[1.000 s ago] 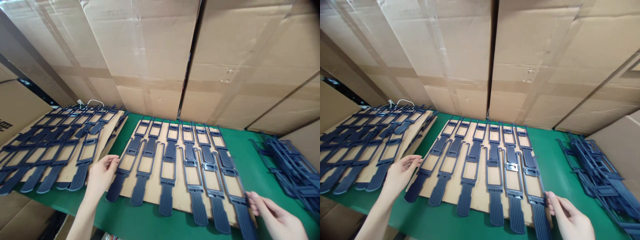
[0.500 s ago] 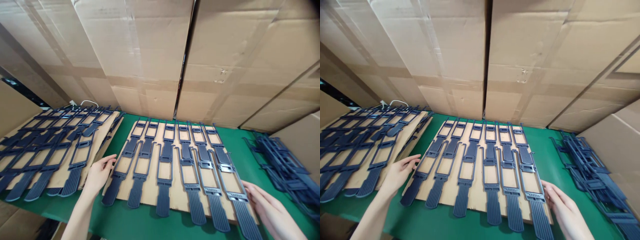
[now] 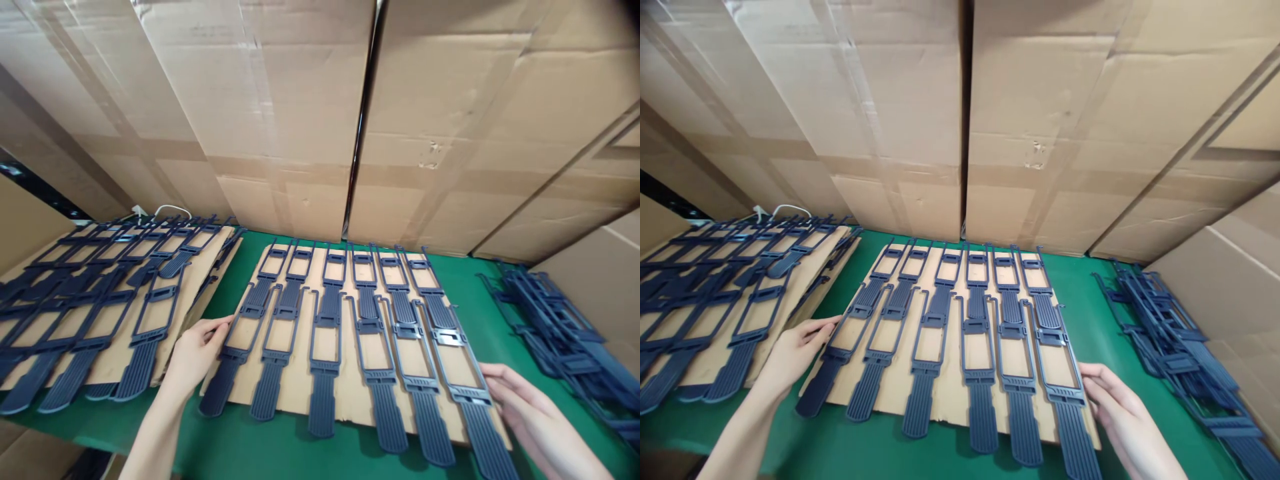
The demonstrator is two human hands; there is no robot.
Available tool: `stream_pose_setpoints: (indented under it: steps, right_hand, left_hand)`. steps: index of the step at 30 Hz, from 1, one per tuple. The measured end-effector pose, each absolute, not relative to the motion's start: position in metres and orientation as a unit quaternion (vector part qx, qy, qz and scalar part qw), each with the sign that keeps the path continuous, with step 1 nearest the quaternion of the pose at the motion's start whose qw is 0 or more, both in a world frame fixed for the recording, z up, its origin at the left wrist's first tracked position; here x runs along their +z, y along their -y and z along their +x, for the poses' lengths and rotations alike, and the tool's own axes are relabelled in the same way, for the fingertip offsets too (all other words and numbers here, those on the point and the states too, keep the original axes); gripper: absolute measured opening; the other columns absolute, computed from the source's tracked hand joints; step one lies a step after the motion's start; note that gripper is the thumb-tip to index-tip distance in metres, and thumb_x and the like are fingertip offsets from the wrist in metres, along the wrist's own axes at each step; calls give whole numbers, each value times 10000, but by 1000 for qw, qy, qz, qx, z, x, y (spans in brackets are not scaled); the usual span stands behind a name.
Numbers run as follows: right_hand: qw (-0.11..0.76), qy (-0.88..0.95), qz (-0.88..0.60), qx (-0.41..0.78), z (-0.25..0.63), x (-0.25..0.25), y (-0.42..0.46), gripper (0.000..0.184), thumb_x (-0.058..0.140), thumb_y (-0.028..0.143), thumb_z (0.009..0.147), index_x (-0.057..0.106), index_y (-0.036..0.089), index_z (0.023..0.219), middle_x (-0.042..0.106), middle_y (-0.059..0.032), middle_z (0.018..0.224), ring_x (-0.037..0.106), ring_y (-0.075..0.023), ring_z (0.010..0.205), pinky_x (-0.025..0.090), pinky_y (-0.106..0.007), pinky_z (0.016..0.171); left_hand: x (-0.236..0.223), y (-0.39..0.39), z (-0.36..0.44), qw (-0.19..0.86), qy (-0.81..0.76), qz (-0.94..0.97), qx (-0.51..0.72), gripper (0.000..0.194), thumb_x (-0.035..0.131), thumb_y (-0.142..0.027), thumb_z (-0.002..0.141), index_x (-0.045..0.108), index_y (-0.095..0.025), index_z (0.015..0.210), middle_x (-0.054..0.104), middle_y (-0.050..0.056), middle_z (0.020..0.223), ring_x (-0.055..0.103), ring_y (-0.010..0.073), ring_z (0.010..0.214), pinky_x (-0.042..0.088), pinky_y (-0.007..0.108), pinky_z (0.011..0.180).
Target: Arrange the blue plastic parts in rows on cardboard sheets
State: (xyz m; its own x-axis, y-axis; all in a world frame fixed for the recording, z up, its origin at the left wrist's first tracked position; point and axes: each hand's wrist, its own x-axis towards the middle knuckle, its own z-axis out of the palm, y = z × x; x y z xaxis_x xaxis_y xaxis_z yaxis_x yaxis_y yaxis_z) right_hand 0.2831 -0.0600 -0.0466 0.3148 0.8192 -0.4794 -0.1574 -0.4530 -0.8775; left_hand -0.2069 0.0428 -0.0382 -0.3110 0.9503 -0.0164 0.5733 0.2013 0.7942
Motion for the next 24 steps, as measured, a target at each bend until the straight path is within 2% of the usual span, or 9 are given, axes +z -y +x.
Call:
stream_pose_setpoints:
  steps: [3, 9, 14, 17, 20, 22, 24]
  right_hand:
    - [465, 246, -650, 548, 284, -53, 61, 419, 733, 450, 641, 583, 204, 945, 668, -52, 842, 614, -211, 677, 508, -296, 563]
    - [485, 221, -639, 555, 283, -58, 63, 448, 763, 431, 601, 600, 201, 950, 674, -61, 920, 632, -224, 777, 520, -270, 607]
    - [483, 240, -638, 549, 282, -59, 64, 415, 737, 419, 642, 601, 197, 964, 676, -74, 954, 645, -241, 791, 533, -282, 596]
    - [487, 233, -637, 551, 285, -62, 64, 422, 748, 395, 640, 602, 199, 984, 664, -77, 1024, 646, -246, 822, 546, -288, 615]
    - [495, 210, -640, 549, 286, -65, 64, 435, 779, 377, 605, 614, 191, 964, 656, -77, 1054, 645, -231, 821, 551, -264, 626]
    - [497, 194, -643, 550, 286, -65, 64, 450, 791, 372, 588, 619, 190, 962, 660, -73, 1038, 645, -218, 797, 546, -243, 601]
    - [498, 184, -645, 550, 285, -65, 63, 484, 799, 368, 574, 616, 191, 986, 662, -70, 1027, 647, -221, 797, 548, -247, 601]
  left_hand:
    - [-33, -43, -202, 242, -735, 537, 336, 489, 564, -585, 612, 733, -179, 826, 697, 97, 946, 654, 270, 888, 527, 325, 777]
    - [-35, -49, -192, 298, -701, 549, 344, 509, 548, -603, 651, 715, -149, 810, 701, 112, 947, 639, 261, 926, 488, 342, 859]
    - [-39, -52, -195, 282, -714, 543, 340, 555, 511, -603, 680, 700, -118, 874, 695, 125, 934, 640, 224, 793, 507, 309, 711]
    - [-37, -45, -191, 249, -723, 551, 336, 517, 511, -551, 725, 679, -115, 947, 674, 114, 915, 609, 197, 721, 493, 293, 659]
    - [-31, -30, -174, 153, -684, 635, 325, 376, 463, -434, 831, 662, -155, 987, 607, 93, 989, 588, 189, 834, 484, 308, 784]
    - [-30, -19, -160, 129, -622, 715, 293, 304, 436, -353, 878, 648, -196, 1030, 554, 83, 1084, 537, 203, 1040, 422, 334, 951]
    - [-32, -10, -150, 119, -596, 751, 257, 272, 448, -316, 885, 637, -228, 1060, 512, 79, 1146, 490, 215, 1105, 395, 362, 990]
